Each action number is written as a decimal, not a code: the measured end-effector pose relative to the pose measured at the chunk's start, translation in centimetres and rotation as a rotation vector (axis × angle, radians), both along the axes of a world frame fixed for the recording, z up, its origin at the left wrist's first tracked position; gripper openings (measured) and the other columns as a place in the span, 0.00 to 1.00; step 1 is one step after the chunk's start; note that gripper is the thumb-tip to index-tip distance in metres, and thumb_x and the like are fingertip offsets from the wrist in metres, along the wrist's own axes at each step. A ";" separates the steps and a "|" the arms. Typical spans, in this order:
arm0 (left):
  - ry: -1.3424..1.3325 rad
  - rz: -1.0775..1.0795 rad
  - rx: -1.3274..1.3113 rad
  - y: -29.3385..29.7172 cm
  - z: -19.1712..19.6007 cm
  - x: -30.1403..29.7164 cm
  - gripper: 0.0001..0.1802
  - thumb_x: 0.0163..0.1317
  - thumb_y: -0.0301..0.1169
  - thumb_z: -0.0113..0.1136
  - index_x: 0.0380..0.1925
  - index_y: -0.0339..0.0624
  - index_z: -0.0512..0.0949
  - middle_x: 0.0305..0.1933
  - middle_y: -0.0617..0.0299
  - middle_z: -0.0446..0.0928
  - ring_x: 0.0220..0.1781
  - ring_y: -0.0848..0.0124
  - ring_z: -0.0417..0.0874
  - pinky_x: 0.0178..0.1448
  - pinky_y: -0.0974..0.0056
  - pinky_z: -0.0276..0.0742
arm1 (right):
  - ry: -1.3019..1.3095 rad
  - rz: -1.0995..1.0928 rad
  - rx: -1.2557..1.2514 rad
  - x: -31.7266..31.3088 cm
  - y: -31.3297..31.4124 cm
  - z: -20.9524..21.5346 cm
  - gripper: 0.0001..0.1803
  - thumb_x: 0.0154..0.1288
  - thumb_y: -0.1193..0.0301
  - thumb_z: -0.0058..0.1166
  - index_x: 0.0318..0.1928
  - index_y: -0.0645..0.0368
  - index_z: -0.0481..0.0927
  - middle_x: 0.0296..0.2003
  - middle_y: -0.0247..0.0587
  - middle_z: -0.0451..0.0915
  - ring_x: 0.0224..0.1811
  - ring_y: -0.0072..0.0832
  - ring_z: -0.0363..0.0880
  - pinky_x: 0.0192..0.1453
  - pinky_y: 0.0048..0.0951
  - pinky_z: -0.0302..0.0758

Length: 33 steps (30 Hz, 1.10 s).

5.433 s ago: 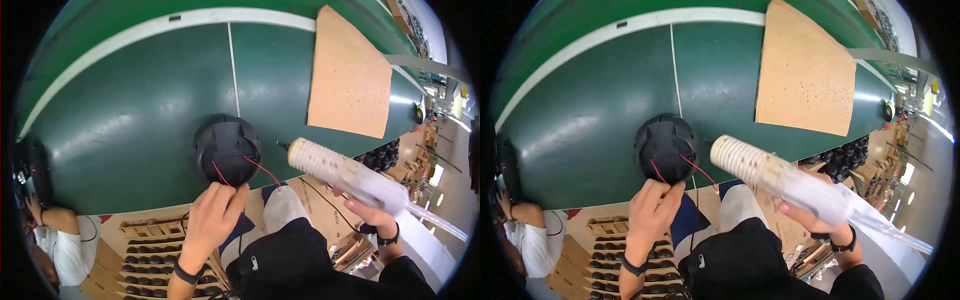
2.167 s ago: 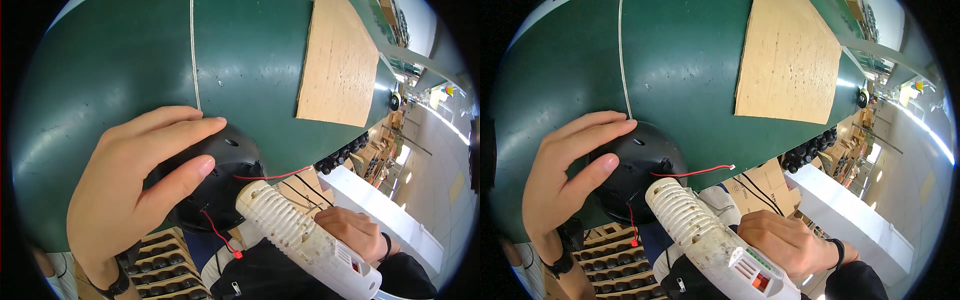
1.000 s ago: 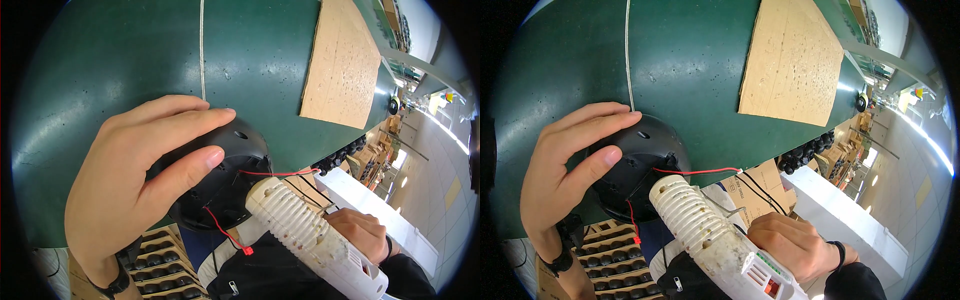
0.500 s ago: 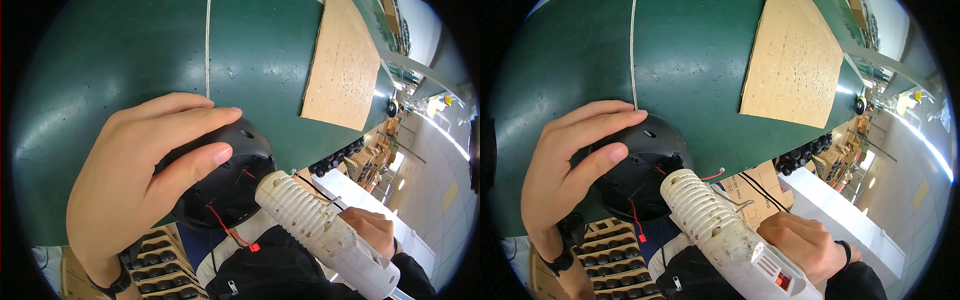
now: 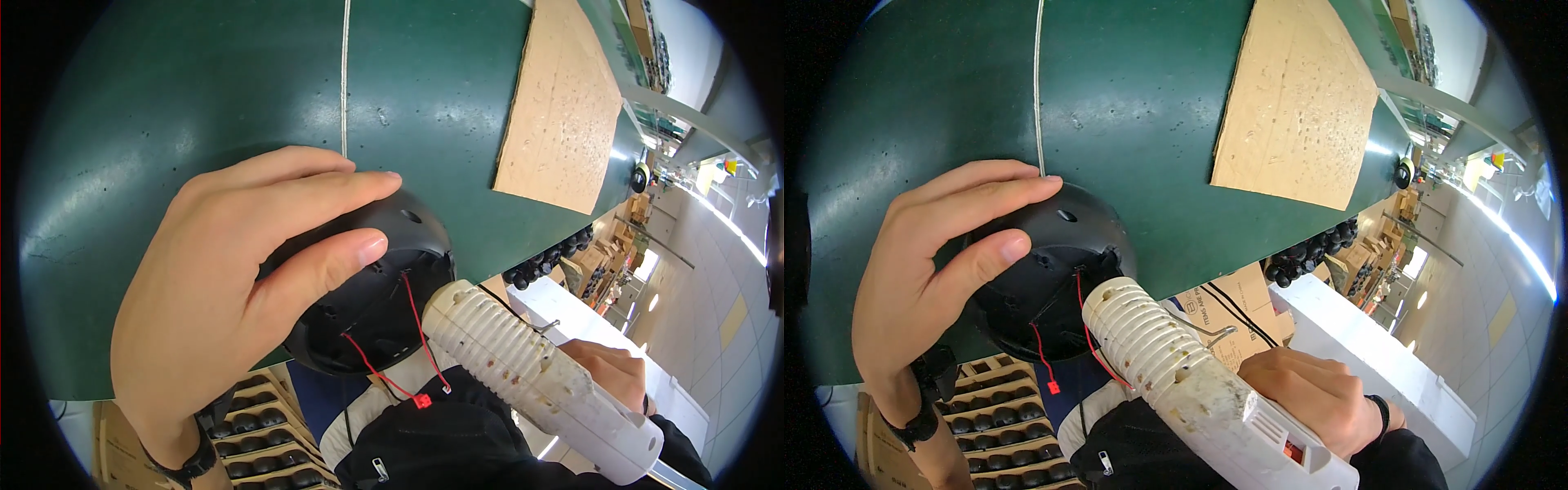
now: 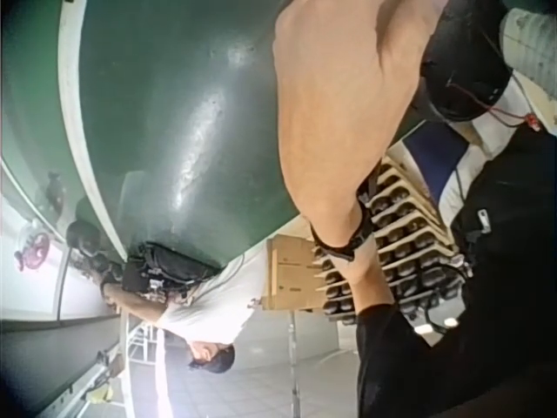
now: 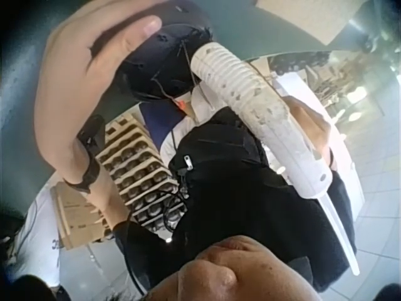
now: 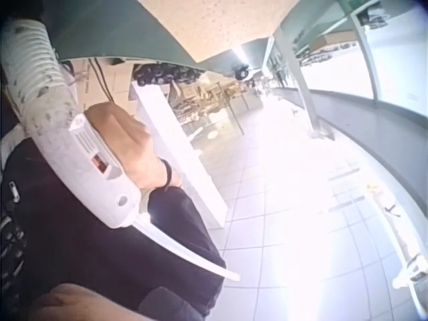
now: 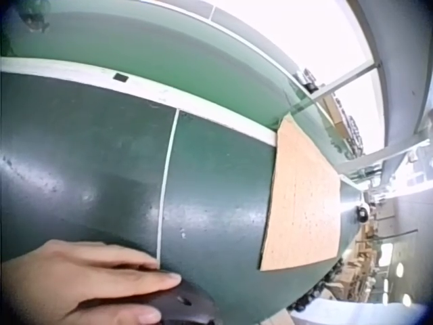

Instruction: Assembling black plastic electronic housings using a hot glue gun and glue sticks.

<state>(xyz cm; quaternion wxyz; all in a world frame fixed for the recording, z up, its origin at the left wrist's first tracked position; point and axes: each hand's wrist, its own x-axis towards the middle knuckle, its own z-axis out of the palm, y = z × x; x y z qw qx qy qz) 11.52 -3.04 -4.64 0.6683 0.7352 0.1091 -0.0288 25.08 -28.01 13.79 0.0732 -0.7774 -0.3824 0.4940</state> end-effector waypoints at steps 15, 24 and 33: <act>-0.021 0.016 0.003 -0.1 -0.1 0.1 0.20 0.66 0.34 0.62 0.52 0.32 0.83 0.53 0.45 0.83 0.54 0.55 0.85 0.58 0.60 0.78 | -0.022 -0.015 0.013 -0.4 0.2 0.2 0.14 0.59 0.76 0.66 0.43 0.71 0.80 0.37 0.57 0.84 0.38 0.45 0.88 0.42 0.36 0.84; 0.034 0.026 -0.073 0.1 0.6 -0.5 0.17 0.67 0.30 0.61 0.53 0.34 0.83 0.55 0.47 0.82 0.55 0.57 0.84 0.62 0.62 0.76 | -0.075 0.068 -0.157 0.2 0.5 3.7 0.16 0.52 0.73 0.69 0.41 0.66 0.83 0.38 0.48 0.85 0.35 0.41 0.87 0.38 0.34 0.83; 0.219 0.158 -0.156 -1.9 3.0 -8.6 0.31 0.69 0.31 0.63 0.72 0.51 0.69 0.69 0.53 0.71 0.52 0.64 0.83 0.49 0.64 0.85 | -0.197 -0.764 0.253 7.3 -10.5 -2.2 0.19 0.70 0.68 0.59 0.58 0.62 0.76 0.42 0.38 0.86 0.32 0.23 0.84 0.29 0.24 0.77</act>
